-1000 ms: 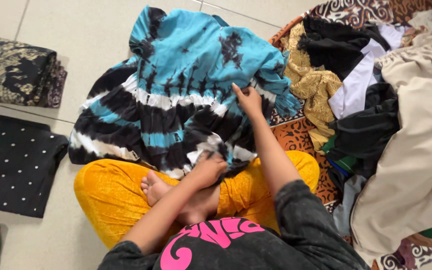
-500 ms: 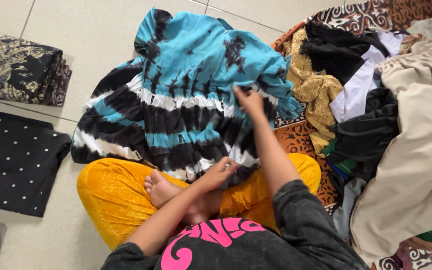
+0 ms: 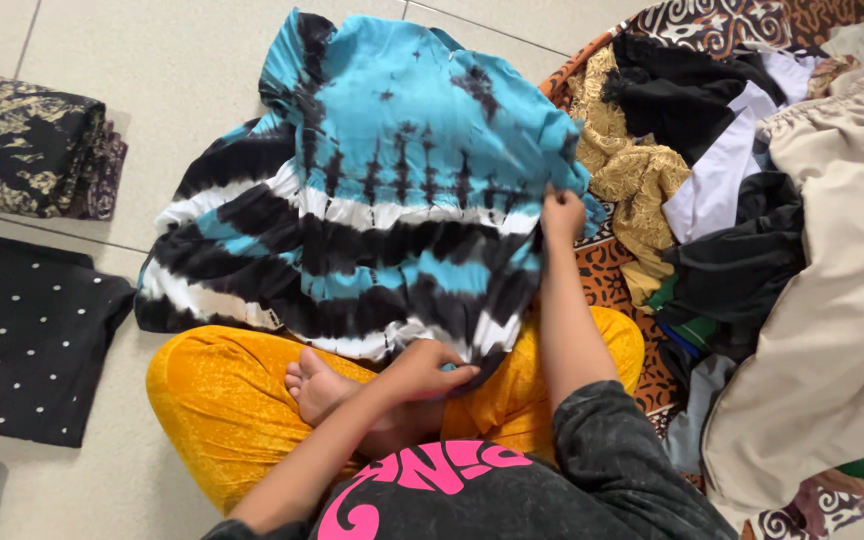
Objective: The person sits on the floor and folds a tie-dye patterned top, smoothing and aligning the fabric before stacking it. They then fold a pair of beige trousers and a pair of black trousers, placing each folded item into a neat pile.
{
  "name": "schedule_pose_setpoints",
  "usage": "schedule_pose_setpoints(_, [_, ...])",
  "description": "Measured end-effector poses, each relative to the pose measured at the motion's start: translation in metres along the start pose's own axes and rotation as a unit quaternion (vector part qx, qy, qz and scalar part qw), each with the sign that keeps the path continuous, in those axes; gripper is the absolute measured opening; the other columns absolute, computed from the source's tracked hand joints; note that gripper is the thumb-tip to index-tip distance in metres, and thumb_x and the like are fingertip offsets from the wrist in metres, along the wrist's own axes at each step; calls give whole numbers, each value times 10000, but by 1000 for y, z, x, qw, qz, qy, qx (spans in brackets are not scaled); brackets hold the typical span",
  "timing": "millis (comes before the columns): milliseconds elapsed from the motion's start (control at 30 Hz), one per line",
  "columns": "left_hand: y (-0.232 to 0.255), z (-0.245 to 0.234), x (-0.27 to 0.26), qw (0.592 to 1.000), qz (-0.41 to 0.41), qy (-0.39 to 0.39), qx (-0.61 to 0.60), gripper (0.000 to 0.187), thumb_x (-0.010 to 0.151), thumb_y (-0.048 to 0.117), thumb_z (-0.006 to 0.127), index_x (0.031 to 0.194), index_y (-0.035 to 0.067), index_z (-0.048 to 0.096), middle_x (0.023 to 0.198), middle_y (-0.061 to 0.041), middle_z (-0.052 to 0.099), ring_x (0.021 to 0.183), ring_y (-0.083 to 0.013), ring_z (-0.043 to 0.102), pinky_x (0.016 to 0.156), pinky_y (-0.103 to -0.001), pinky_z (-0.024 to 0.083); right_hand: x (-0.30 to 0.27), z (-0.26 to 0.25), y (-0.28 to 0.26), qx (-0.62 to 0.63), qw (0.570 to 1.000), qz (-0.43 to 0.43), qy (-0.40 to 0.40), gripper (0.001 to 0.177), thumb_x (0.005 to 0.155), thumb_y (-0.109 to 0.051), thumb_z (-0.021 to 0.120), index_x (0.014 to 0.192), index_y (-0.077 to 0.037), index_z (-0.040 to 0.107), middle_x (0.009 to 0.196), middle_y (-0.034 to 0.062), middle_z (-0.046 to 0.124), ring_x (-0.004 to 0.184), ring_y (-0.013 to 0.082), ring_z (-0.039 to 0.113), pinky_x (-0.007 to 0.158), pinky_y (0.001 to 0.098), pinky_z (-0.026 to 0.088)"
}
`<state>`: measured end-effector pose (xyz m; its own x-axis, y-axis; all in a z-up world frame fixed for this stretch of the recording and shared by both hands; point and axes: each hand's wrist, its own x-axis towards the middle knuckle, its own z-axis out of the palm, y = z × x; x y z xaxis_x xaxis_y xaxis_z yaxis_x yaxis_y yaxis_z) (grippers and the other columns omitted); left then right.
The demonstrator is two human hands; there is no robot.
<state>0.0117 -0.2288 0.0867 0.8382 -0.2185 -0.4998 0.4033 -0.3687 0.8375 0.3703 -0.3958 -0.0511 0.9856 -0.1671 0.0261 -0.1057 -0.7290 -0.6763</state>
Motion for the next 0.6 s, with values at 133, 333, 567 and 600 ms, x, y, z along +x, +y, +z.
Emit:
schedule_pose_setpoints(133, [-5, -4, 0, 865, 279, 328, 257, 626, 628, 559, 838, 968, 78, 629, 1047, -226, 716, 967, -460, 694, 807, -526, 513, -4, 4, 11, -21, 996, 78, 27, 657, 854, -607, 792, 945, 31, 666, 956, 198, 710, 872, 344, 659, 820, 463, 510])
schedule_pose_setpoints(333, [-36, 1, 27, 981, -41, 125, 145, 658, 739, 175, 689, 1363, 47, 521, 996, -263, 723, 951, -446, 701, 821, -512, 554, -9, 46, -20, 199, 964, 88, -152, 610, 712, -418, 897, 1093, 11, 690, 1099, 136, 722, 986, 308, 670, 877, 446, 515])
schedule_pose_setpoints(567, [-1, -98, -45, 934, 70, 301, 182, 499, 732, 236, 745, 1211, 118, 672, 871, -211, 736, 813, -422, 705, 724, -523, 553, 7, -54, -85, 617, 721, 209, -237, 363, 877, -130, 723, 1202, -14, 608, 1045, 120, 679, 968, 293, 670, 955, 466, 555])
schedule_pose_setpoints(600, [10, -113, -59, 929, 63, 299, 209, 561, 701, 334, 816, 1193, 108, 666, 871, -206, 732, 815, -421, 702, 713, -517, 553, -8, -79, -87, 646, 717, 143, -221, 424, 889, -121, 711, 1277, 16, 610, 1136, 133, 689, 1057, 291, 675, 1017, 438, 547])
